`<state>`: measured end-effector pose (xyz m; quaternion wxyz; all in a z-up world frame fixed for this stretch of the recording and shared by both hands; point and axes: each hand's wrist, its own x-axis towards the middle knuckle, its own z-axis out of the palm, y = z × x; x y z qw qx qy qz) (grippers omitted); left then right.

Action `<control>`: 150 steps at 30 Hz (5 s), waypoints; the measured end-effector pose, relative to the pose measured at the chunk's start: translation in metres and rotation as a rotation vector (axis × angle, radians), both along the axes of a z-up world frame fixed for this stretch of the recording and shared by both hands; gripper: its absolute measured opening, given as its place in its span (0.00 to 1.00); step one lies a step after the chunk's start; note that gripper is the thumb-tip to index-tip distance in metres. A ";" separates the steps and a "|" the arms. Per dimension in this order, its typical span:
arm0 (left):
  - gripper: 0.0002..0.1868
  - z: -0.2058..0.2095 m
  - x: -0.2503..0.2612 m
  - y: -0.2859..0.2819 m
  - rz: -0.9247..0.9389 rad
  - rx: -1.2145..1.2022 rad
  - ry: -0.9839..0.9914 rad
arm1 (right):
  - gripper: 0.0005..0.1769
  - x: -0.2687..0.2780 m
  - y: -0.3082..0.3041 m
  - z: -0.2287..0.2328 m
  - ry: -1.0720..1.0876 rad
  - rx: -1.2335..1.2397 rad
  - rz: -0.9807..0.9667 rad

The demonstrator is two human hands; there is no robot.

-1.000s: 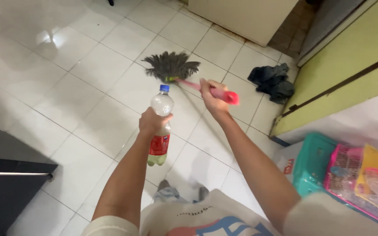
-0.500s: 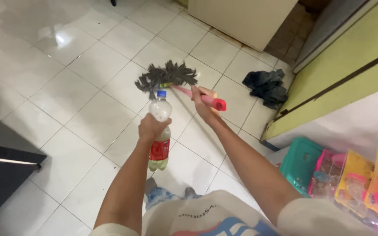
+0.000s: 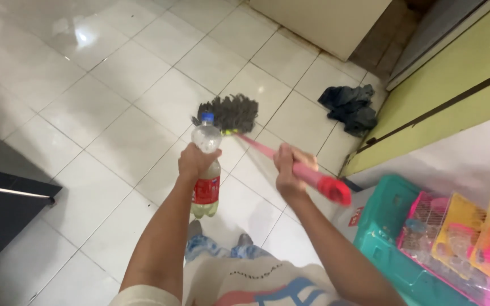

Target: The person is mopping the tiled floor using a mop and a bottle of cleaning solution.

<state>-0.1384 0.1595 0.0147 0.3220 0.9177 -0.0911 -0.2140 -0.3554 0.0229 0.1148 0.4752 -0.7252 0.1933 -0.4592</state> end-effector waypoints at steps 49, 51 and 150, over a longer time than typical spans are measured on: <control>0.43 0.030 0.404 -0.174 -0.050 0.028 0.064 | 0.17 0.426 -0.189 0.052 0.507 0.049 0.084; 0.45 0.034 0.414 -0.193 -0.026 0.003 0.095 | 0.18 0.419 -0.187 0.057 0.310 -0.049 0.071; 0.51 0.023 0.159 -0.034 -0.822 0.673 0.291 | 0.23 0.195 0.006 -0.061 0.152 0.001 -0.518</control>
